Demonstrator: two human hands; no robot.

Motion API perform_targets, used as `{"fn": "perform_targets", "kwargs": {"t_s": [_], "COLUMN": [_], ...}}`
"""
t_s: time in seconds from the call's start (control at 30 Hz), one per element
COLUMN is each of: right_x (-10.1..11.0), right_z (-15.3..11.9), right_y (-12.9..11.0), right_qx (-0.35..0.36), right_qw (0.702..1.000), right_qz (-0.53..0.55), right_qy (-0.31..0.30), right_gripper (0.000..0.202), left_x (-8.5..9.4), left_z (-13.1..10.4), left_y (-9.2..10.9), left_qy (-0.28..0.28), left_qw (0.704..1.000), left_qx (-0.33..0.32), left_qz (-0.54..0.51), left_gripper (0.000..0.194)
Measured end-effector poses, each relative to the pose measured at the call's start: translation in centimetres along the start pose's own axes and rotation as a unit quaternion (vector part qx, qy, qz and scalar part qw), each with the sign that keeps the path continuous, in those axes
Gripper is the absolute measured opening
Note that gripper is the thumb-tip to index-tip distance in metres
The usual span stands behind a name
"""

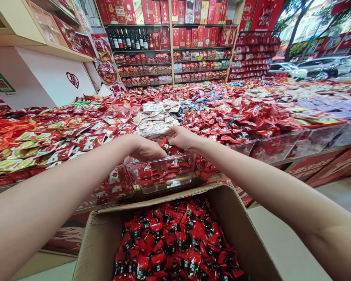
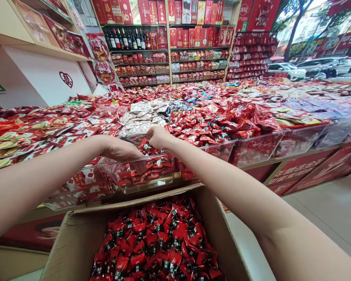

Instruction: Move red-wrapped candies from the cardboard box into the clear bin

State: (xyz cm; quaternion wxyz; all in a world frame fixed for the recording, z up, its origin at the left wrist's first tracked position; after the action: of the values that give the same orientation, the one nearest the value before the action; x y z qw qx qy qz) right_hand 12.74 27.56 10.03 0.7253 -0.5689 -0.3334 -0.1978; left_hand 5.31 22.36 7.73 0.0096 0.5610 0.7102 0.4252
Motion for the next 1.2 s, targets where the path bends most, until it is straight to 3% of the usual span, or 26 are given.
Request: {"fn": "perform_targets", "kwargs": {"t_s": [0.17,0.37,0.5,0.63,0.73,0.87,1.03,1.2], "right_x": [0.1,-0.4,-1.2,-2.6,-4.2,-7.1,-8.7,-9.8], "right_z": [-0.4,-0.6,-0.6,-1.2,-1.9,-3.3,-3.5,-4.5], "right_y": [-0.1,-0.7,-0.5,-0.6,-0.8,-1.0,-0.9,-0.7], "right_qx": [-0.01,0.002,-0.017,-0.035,-0.042,-0.045,-0.04,-0.011], "right_qw": [0.999,0.988,0.991,0.982,0.955,0.879,0.848,0.796], "right_qz": [0.039,0.15,0.108,0.049,0.023,0.017,-0.002,-0.04], "right_qy": [-0.011,-0.046,-0.078,-0.18,-0.294,-0.475,-0.529,-0.604], "right_gripper": [0.038,0.027,0.016,0.006,0.014,0.024,0.03,0.033], "left_x": [2.5,5.3,6.6,7.3,7.0,6.7,6.6,6.4], "left_z": [-0.9,-2.3,-2.4,-2.8,-3.1,-3.4,-3.4,-3.1], "left_y": [-0.4,0.4,0.3,-0.2,-1.1,-1.8,-1.8,-1.5], "left_qy": [0.091,0.237,0.301,0.335,0.359,0.403,0.416,0.403], "left_qw": [0.996,0.965,0.943,0.923,0.908,0.883,0.873,0.877], "left_qx": [0.001,-0.108,-0.139,-0.164,-0.17,-0.182,-0.187,-0.171], "left_qz": [-0.009,-0.031,0.029,0.097,0.134,0.157,0.173,0.198], "left_gripper": [0.029,0.03,0.024,0.018,0.015,0.016,0.018,0.017]}}
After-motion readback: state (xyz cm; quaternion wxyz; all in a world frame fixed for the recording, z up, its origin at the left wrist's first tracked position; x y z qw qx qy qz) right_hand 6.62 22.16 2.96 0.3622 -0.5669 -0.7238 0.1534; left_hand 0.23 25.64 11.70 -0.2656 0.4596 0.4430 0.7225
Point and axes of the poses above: each hand's wrist, its own z-axis towards the middle knuckle, its own x-axis out of the back of the hand, y = z × x, the point moved 8 cm from there along z, towards the middle knuckle, and after that the axes turned 9 degrees about -z, right-handed, at the moved point
